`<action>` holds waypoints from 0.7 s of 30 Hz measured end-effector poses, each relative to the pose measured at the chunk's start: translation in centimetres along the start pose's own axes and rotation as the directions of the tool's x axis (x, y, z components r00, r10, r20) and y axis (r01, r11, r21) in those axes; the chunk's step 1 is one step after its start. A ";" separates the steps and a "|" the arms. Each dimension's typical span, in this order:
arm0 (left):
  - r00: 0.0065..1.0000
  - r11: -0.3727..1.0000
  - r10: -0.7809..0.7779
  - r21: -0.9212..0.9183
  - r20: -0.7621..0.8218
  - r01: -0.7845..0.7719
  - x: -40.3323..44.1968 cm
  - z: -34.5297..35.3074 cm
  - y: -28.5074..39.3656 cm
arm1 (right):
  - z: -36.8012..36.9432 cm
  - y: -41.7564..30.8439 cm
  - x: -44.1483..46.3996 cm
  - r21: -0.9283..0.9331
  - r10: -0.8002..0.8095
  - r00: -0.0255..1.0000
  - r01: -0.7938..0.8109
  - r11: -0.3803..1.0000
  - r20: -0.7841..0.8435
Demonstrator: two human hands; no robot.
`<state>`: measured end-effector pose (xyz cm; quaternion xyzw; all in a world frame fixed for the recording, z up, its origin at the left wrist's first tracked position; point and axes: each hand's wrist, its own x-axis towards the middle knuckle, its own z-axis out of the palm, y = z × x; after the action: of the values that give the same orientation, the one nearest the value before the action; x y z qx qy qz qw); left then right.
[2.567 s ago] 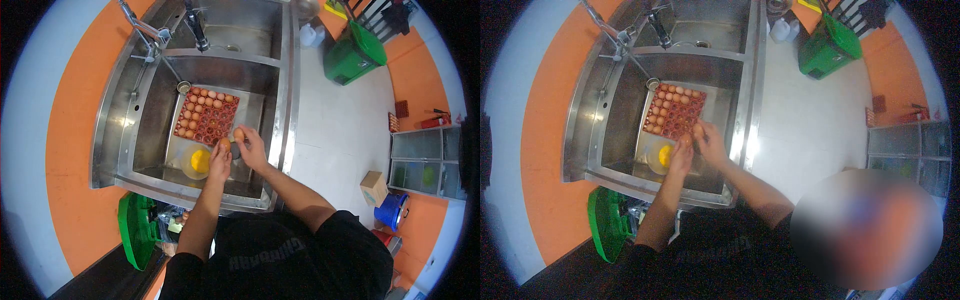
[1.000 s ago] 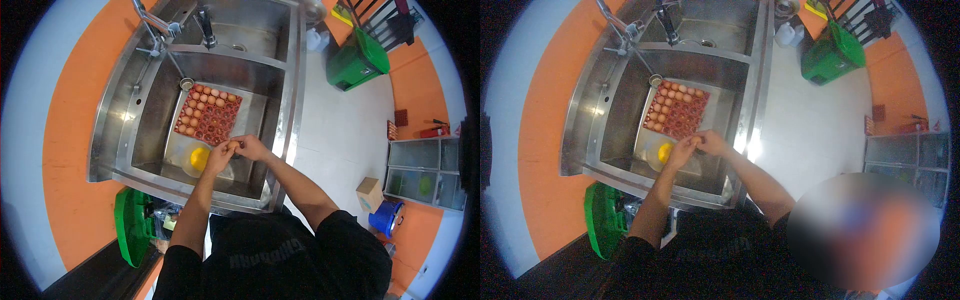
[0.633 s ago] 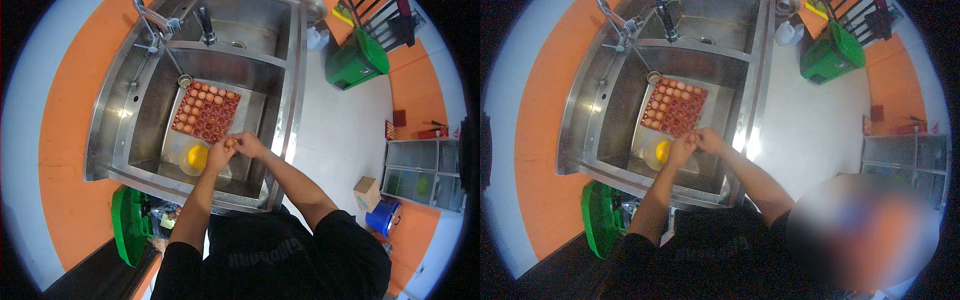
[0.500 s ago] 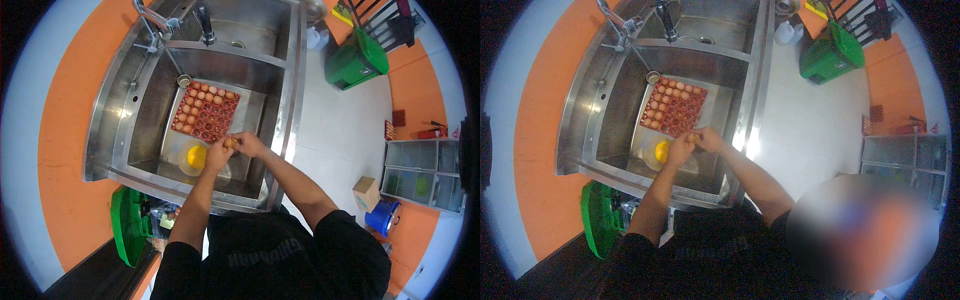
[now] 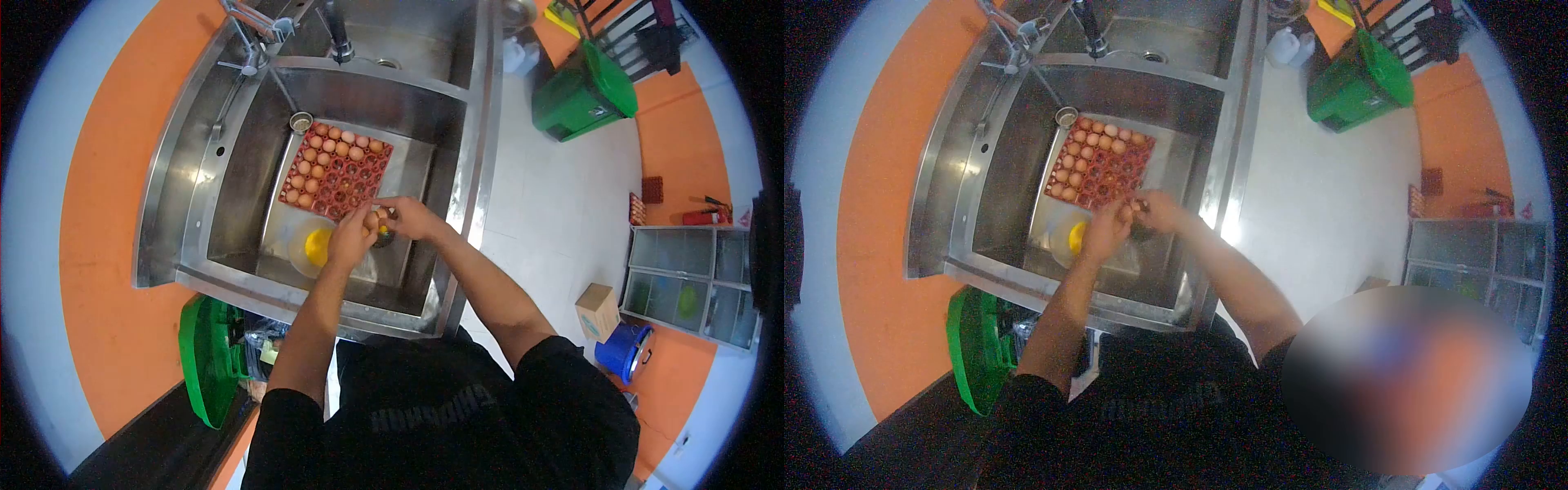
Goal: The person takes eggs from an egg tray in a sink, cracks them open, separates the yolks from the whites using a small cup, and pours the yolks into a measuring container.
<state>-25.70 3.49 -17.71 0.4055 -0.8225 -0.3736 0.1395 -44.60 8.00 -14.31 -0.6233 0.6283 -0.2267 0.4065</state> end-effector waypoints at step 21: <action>0.768 0.861 -0.505 -0.175 -0.393 0.477 -30.5 -17.3 3.7 | 15.1 -23.4 -2.6 0.195 -0.493 0.823 0.454 0.869 0.281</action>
<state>0.67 19.80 -0.99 0.6729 -0.6244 -0.3259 0.2259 -18.91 11.03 -3.78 -0.7628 0.3639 -0.2532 0.4707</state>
